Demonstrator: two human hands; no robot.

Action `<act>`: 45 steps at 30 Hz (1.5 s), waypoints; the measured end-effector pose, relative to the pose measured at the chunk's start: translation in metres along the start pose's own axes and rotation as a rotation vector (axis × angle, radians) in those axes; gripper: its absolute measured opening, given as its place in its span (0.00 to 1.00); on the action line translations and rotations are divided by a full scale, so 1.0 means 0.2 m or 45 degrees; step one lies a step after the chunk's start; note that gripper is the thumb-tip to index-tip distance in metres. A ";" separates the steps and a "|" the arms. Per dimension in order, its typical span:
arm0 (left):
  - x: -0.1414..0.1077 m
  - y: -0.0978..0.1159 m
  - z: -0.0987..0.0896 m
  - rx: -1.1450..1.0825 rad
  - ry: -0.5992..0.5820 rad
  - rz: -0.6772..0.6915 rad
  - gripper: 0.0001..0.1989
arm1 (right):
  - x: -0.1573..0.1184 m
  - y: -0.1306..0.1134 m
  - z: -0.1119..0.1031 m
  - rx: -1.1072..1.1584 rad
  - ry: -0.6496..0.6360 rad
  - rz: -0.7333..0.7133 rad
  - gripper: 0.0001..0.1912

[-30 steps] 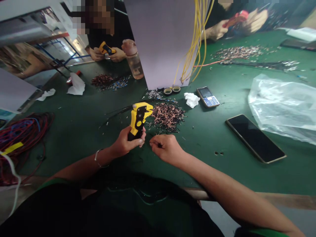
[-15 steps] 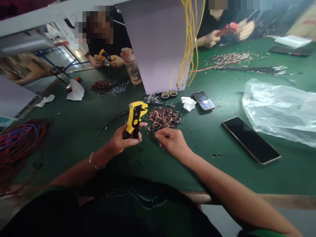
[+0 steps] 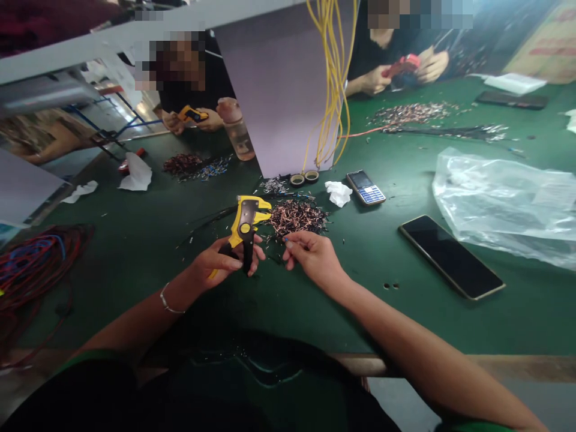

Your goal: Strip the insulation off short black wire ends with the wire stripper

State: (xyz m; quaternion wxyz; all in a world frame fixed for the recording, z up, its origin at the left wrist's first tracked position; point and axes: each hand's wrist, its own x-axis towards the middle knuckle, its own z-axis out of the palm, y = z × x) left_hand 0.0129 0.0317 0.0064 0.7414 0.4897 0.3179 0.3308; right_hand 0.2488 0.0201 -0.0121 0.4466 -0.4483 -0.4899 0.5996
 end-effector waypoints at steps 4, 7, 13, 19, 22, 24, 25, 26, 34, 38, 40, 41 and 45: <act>-0.01 0.01 -0.02 0.132 0.047 0.052 0.26 | 0.02 0.01 -0.01 0.001 0.026 -0.046 0.09; -0.02 0.02 -0.04 0.187 0.045 0.063 0.28 | 0.02 0.01 -0.01 0.001 0.036 -0.073 0.11; -0.02 0.02 -0.06 0.060 -0.093 0.019 0.28 | 0.02 0.00 -0.01 -0.024 0.032 -0.096 0.15; -0.02 -0.01 -0.06 -0.093 -0.230 -0.076 0.31 | 0.00 -0.01 0.00 -0.015 0.113 -0.117 0.08; -0.03 -0.02 -0.05 -0.143 -0.282 -0.101 0.31 | -0.01 -0.02 0.00 -0.043 0.161 -0.109 0.07; -0.03 -0.02 -0.04 -0.148 -0.297 -0.117 0.31 | -0.02 -0.03 0.00 -0.058 0.179 -0.119 0.06; -0.03 -0.02 -0.04 -0.151 -0.303 -0.121 0.31 | -0.03 -0.03 0.00 -0.063 0.187 -0.127 0.06; -0.03 -0.02 -0.03 -0.157 -0.309 -0.128 0.31 | -0.03 -0.04 0.00 -0.068 0.196 -0.135 0.05; -0.04 -0.05 -0.02 -0.183 -0.380 -0.173 0.32 | -0.04 -0.03 0.00 -0.144 0.195 -0.166 0.04; -0.03 -0.05 -0.02 -0.177 -0.400 -0.182 0.32 | -0.04 -0.02 -0.01 -0.165 0.176 -0.173 0.04; -0.03 -0.05 -0.02 -0.176 -0.392 -0.174 0.31 | -0.04 -0.02 -0.01 -0.176 0.171 -0.178 0.04; -0.03 -0.04 -0.02 -0.177 -0.383 -0.172 0.31 | -0.04 -0.02 -0.01 -0.180 0.176 -0.181 0.05; -0.04 -0.05 -0.01 -0.179 -0.361 -0.182 0.32 | -0.04 -0.03 0.00 -0.181 0.231 -0.174 0.04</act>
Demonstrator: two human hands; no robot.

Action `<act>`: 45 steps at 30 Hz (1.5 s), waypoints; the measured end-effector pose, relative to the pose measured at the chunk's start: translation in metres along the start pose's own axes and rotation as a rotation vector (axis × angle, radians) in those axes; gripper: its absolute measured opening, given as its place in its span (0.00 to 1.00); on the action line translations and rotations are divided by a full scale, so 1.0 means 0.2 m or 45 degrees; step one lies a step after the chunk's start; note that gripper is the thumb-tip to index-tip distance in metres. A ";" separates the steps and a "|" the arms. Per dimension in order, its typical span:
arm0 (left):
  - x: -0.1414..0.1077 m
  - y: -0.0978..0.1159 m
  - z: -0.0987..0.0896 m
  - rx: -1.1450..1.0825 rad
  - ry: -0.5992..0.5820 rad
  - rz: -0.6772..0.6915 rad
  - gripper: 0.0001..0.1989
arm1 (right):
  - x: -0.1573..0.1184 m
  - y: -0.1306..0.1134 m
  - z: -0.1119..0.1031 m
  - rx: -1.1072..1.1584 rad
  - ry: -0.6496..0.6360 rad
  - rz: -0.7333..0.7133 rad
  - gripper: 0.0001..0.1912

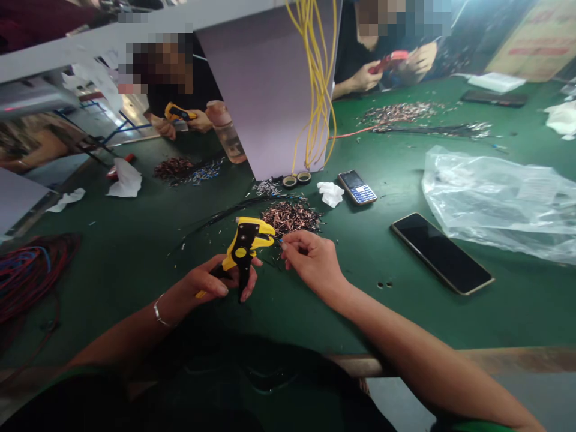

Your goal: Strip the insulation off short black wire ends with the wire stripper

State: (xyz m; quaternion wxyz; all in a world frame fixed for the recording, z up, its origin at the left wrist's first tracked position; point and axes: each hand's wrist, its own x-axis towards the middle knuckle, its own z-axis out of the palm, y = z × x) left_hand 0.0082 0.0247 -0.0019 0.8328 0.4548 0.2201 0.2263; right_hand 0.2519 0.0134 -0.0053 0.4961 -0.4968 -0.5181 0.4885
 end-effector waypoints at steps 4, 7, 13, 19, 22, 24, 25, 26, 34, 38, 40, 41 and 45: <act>0.00 -0.01 -0.01 -0.021 -0.013 0.004 0.33 | 0.00 -0.02 0.00 0.010 0.027 0.031 0.03; 0.00 -0.01 -0.01 -0.026 -0.012 -0.004 0.33 | 0.00 -0.02 0.00 0.017 0.024 0.034 0.04; 0.00 -0.03 -0.02 -0.037 -0.022 -0.008 0.33 | -0.02 -0.01 0.00 -0.065 0.008 0.002 0.05; 0.00 -0.03 -0.01 -0.037 -0.001 0.000 0.33 | -0.04 -0.03 0.00 -0.291 0.036 -0.137 0.05; 0.00 -0.01 0.01 -0.043 -0.002 -0.002 0.31 | -0.04 -0.04 0.00 -0.342 0.027 -0.163 0.04; 0.00 0.00 0.01 -0.040 0.009 -0.003 0.31 | -0.04 -0.03 0.00 -0.338 0.015 -0.163 0.04; 0.00 0.00 0.02 -0.037 0.015 0.000 0.31 | -0.04 -0.03 0.00 -0.328 0.006 -0.159 0.04; 0.00 -0.01 0.01 -0.034 0.019 0.006 0.31 | -0.04 -0.03 0.00 -0.315 -0.003 -0.155 0.04; 0.00 -0.01 0.00 0.014 0.017 0.011 0.31 | -0.02 -0.02 0.01 -0.098 -0.082 -0.012 0.06; 0.00 -0.01 0.00 0.021 0.033 0.002 0.31 | -0.02 -0.03 0.02 -0.018 -0.073 0.040 0.06; 0.00 -0.01 0.01 0.025 0.037 -0.003 0.31 | -0.02 -0.03 0.01 -0.018 -0.071 0.038 0.06; 0.00 -0.01 0.01 0.024 0.032 -0.009 0.31 | -0.02 -0.03 0.01 -0.024 -0.070 0.035 0.06; 0.00 -0.01 0.00 0.006 -0.003 -0.014 0.31 | -0.02 -0.03 0.01 -0.045 -0.074 0.040 0.07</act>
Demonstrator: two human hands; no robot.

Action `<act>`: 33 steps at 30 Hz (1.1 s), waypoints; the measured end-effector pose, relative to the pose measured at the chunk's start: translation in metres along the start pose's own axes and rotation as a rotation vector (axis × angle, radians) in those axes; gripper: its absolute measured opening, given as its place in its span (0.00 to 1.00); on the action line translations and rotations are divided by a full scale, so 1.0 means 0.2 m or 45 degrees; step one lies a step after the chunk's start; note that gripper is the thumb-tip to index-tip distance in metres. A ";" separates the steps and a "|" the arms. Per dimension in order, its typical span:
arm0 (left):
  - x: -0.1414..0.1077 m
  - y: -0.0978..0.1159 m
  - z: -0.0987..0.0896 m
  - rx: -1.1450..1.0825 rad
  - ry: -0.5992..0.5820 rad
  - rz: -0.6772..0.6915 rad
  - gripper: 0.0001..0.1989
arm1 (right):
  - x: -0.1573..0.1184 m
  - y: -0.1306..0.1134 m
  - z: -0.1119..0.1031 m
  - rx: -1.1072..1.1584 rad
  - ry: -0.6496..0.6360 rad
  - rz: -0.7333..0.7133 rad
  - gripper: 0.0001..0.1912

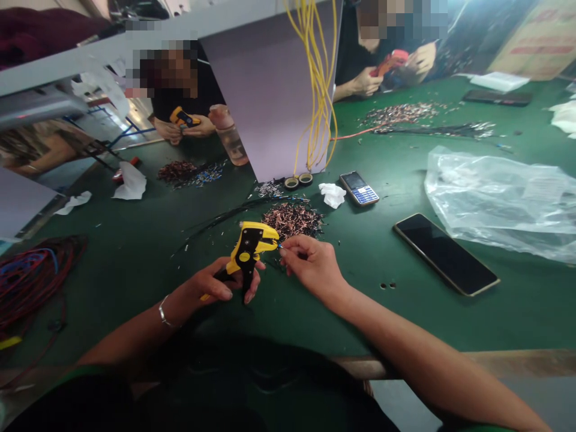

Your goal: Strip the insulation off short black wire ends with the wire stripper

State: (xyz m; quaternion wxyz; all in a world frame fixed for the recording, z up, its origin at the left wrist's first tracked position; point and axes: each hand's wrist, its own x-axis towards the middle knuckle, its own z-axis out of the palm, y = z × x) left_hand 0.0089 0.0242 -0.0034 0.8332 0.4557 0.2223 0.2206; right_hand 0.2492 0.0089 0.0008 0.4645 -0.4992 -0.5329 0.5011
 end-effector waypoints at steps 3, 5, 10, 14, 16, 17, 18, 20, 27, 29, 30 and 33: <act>0.00 0.00 0.00 0.018 0.000 0.003 0.31 | 0.00 0.00 0.00 0.016 -0.013 -0.004 0.07; 0.00 -0.01 -0.01 0.025 0.003 0.004 0.31 | 0.00 0.00 0.00 0.026 0.000 -0.014 0.07; 0.00 -0.02 -0.01 0.008 -0.004 0.009 0.32 | -0.01 -0.01 -0.01 0.043 0.023 -0.043 0.06; 0.00 -0.02 -0.01 0.001 -0.013 -0.004 0.32 | -0.01 0.00 -0.01 0.044 0.005 -0.047 0.06; 0.00 -0.01 0.00 -0.020 -0.021 0.001 0.32 | -0.01 0.00 0.00 0.055 -0.013 -0.036 0.06; 0.00 -0.01 0.00 -0.031 -0.025 0.002 0.32 | -0.01 0.00 0.00 0.060 -0.025 -0.029 0.06; 0.00 -0.01 0.00 -0.041 -0.031 0.002 0.32 | -0.01 0.01 0.00 0.064 -0.033 -0.024 0.06; 0.00 -0.02 -0.01 -0.052 -0.043 -0.009 0.32 | -0.01 0.01 0.00 0.061 -0.046 -0.019 0.06; 0.00 -0.01 -0.01 -0.108 -0.090 -0.040 0.32 | -0.01 0.00 -0.01 0.048 -0.069 -0.049 0.05; 0.00 -0.01 0.00 -0.141 -0.109 -0.040 0.32 | -0.01 0.00 -0.01 0.060 -0.078 -0.045 0.05; 0.00 -0.01 0.00 -0.149 -0.119 -0.040 0.32 | -0.01 0.00 -0.01 0.068 -0.083 -0.040 0.05; 0.00 -0.01 -0.01 -0.142 -0.133 -0.057 0.32 | -0.01 0.00 -0.01 0.104 -0.100 -0.024 0.05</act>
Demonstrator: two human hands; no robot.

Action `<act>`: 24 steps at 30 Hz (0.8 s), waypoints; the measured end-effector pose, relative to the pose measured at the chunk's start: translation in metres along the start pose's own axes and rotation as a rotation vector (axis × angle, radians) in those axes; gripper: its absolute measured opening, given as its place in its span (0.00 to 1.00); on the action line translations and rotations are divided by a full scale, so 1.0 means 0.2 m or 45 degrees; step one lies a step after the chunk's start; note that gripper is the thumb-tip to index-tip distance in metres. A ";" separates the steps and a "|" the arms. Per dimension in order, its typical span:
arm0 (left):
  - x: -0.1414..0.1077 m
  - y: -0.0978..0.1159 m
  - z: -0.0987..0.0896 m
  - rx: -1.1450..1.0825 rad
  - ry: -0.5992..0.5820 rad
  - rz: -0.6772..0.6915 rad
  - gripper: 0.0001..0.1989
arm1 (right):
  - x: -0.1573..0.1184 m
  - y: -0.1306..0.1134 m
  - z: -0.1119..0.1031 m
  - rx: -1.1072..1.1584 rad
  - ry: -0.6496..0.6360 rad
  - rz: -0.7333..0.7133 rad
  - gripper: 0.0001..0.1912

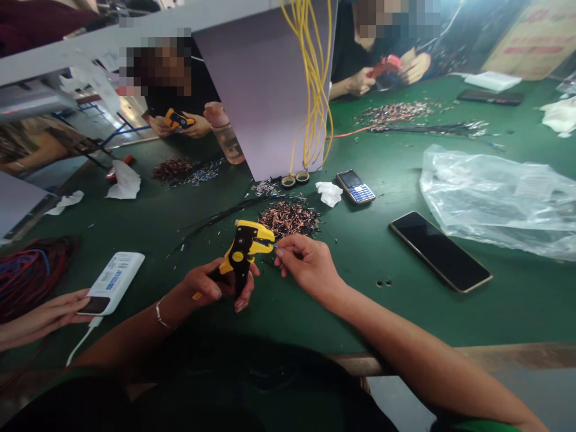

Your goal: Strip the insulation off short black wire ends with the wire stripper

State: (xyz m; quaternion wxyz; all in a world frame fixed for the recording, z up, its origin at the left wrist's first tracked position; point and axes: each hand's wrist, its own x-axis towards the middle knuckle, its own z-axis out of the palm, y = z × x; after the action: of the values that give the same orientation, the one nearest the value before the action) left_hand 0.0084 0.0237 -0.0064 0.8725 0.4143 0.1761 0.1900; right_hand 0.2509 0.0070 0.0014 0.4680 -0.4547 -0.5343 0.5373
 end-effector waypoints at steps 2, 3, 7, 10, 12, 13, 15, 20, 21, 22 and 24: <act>0.00 0.00 -0.01 0.009 -0.005 -0.007 0.32 | 0.00 0.00 0.00 0.025 -0.012 0.003 0.04; 0.00 -0.01 -0.01 0.011 -0.006 -0.006 0.32 | 0.00 0.00 0.00 0.035 -0.016 0.004 0.04; -0.01 0.00 -0.01 -0.011 -0.015 -0.014 0.31 | 0.01 0.01 0.00 0.068 -0.035 0.002 0.05; -0.01 0.00 0.00 -0.036 0.001 -0.027 0.30 | 0.01 0.00 0.00 0.081 -0.040 -0.004 0.06; -0.01 0.00 0.01 -0.045 0.006 -0.036 0.29 | 0.01 0.00 0.00 0.081 -0.036 -0.007 0.06; -0.01 0.00 0.01 -0.053 0.001 -0.039 0.29 | 0.01 0.00 0.00 0.082 -0.036 -0.008 0.06; 0.00 0.01 0.01 -0.075 -0.015 -0.045 0.28 | 0.01 0.00 0.00 0.087 -0.039 -0.012 0.06; 0.00 0.02 0.01 -0.110 -0.037 -0.051 0.27 | 0.01 0.00 -0.01 0.078 -0.051 -0.014 0.05; 0.00 0.02 0.01 -0.114 -0.037 -0.052 0.27 | 0.01 0.00 -0.01 0.076 -0.052 -0.017 0.05; 0.00 0.02 0.02 -0.116 -0.036 -0.053 0.26 | 0.01 0.01 -0.01 0.078 -0.052 -0.021 0.05; 0.00 0.02 0.02 -0.120 -0.032 -0.053 0.26 | 0.01 0.00 -0.01 0.089 -0.055 -0.026 0.05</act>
State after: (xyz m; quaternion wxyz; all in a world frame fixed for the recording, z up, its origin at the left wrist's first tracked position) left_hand 0.0090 0.0226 -0.0015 0.8969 0.3714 0.1648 0.1746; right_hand 0.2520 0.0085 0.0004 0.4774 -0.4209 -0.5298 0.5606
